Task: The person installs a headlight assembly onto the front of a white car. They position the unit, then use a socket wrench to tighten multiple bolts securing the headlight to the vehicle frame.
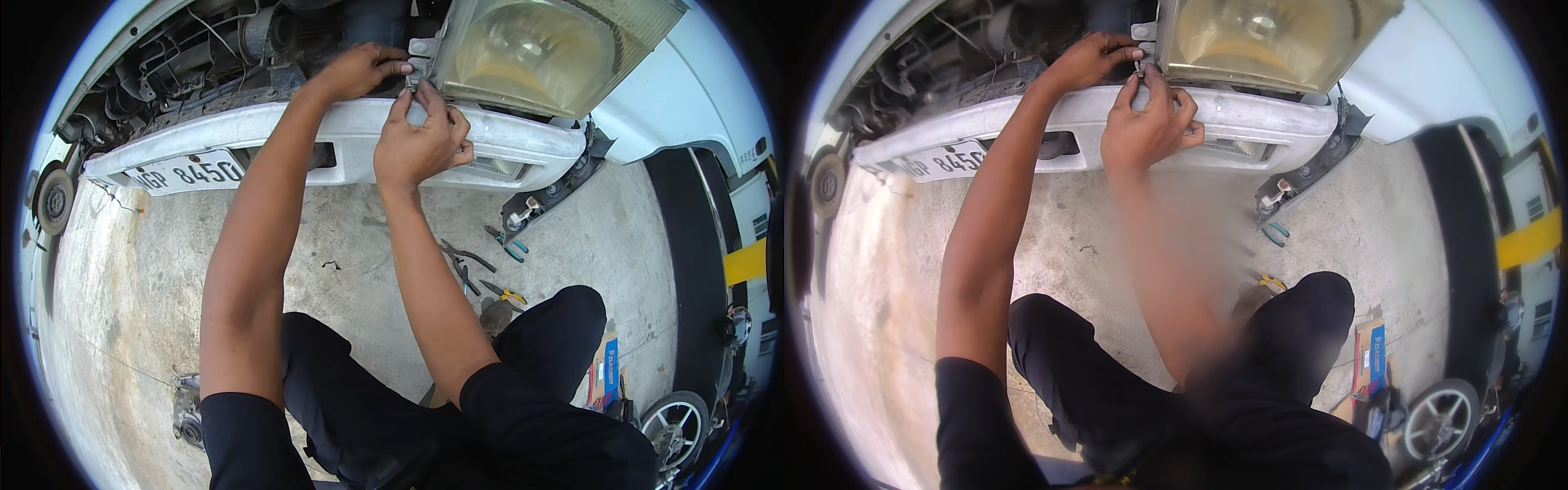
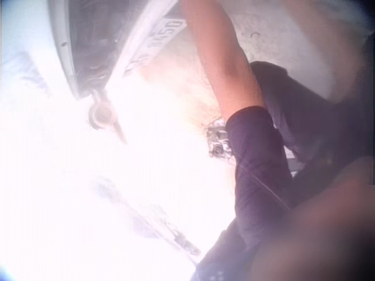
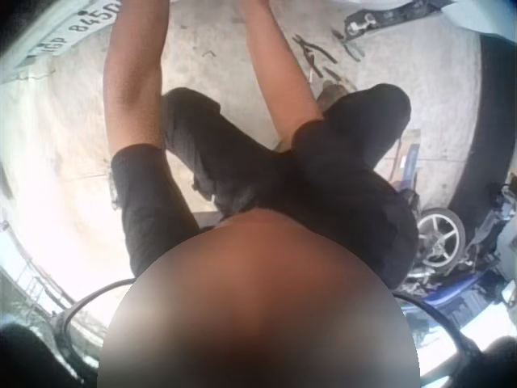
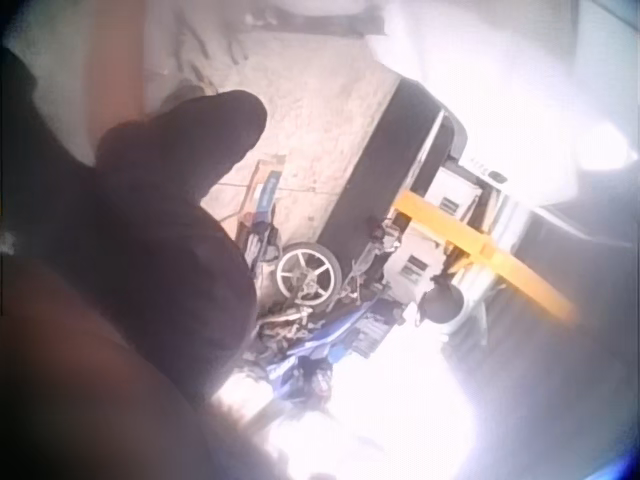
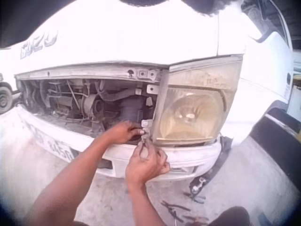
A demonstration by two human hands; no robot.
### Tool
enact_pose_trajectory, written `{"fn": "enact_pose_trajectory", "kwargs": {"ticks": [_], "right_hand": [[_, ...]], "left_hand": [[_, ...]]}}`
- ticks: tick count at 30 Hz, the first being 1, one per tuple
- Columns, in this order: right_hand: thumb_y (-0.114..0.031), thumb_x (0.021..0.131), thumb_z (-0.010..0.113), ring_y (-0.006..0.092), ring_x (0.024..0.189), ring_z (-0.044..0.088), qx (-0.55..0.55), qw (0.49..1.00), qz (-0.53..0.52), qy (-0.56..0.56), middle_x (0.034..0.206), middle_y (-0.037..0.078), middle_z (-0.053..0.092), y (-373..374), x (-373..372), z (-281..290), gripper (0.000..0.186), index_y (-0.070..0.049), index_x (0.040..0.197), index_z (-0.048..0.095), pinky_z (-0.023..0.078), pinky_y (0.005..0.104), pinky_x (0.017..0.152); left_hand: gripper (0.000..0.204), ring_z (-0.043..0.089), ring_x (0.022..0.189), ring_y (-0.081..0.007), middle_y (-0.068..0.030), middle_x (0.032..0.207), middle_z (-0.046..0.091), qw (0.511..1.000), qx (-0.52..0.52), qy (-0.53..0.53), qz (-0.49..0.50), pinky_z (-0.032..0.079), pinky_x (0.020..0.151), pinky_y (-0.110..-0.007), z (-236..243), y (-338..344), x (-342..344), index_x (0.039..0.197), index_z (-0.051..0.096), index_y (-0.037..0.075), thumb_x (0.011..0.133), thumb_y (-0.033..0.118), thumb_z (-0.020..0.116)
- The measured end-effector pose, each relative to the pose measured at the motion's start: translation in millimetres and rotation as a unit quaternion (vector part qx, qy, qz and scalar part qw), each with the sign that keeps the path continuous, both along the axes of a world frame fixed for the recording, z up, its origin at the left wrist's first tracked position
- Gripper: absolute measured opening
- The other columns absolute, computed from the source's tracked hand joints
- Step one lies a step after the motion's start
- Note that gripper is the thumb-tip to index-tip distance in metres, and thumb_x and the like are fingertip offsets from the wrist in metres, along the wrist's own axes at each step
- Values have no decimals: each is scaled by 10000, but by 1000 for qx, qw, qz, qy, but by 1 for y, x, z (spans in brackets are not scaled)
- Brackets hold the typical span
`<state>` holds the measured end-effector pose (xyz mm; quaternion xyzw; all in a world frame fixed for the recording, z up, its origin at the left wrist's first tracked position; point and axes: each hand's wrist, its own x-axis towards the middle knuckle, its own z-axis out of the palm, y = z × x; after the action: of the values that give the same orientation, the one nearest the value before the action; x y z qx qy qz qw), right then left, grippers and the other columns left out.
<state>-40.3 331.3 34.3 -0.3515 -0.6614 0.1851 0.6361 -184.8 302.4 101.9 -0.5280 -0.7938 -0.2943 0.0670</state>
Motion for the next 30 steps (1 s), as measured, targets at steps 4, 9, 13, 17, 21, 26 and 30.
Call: {"fn": "enact_pose_trajectory", "kwargs": {"ticks": [4,9,13,17,21,26,30], "right_hand": [[-281,901,872,183,1133,583,-1,998,-56,0,903,-61,784,-6,-16,3,148,-166,994,861,270,459,1045],[-260,897,883,176,1107,563,-69,992,-108,-9,875,-80,770,-11,-28,14,145,-172,1011,874,265,455,1042],[-225,895,865,183,1113,559,-105,981,-161,-4,866,-89,775,-15,-41,23,133,-178,1018,880,259,462,1071],[-191,896,837,207,1128,569,-127,969,-212,-6,860,-45,781,-21,-55,38,120,-168,1007,876,261,474,1091],[-175,891,829,234,1104,620,-150,955,-253,-35,862,29,782,-25,-64,53,107,-153,990,866,285,470,1056],[-153,900,795,247,1089,648,-188,951,-246,-16,878,55,792,-28,-68,62,84,-124,957,850,307,468,989],[-141,908,775,250,1070,650,-178,955,-239,-9,874,67,795,-27,-67,63,83,-111,946,842,314,466,965]], "left_hand": [[500,729,1196,-349,-184,1250,785,974,-81,-87,-191,526,1066,-430,18,11,-39,1383,739,89,1057,465,688],[360,736,1084,-394,-193,1181,775,939,-87,-58,-329,562,944,-417,18,30,-64,1309,728,26,1073,293,678],[272,711,942,-438,-255,1074,726,934,-26,-53,-353,553,793,-439,7,34,-58,1239,680,-22,1097,206,642],[257,708,949,-484,-281,1061,725,942,-60,-51,-327,547,772,-482,12,28,-51,1197,684,-18,1113,215,615],[282,699,980,-510,-292,1074,730,946,-50,-16,-320,548,775,-520,19,23,-45,1216,699,1,1120,247,599],[298,701,983,-509,-271,1081,745,948,-3,22,-317,548,788,-554,17,21,-44,1237,720,25,1124,263,581],[291,702,978,-506,-255,1089,752,950,1,40,-310,545,783,-562,13,23,-47,1217,727,38,1122,271,580]]}}
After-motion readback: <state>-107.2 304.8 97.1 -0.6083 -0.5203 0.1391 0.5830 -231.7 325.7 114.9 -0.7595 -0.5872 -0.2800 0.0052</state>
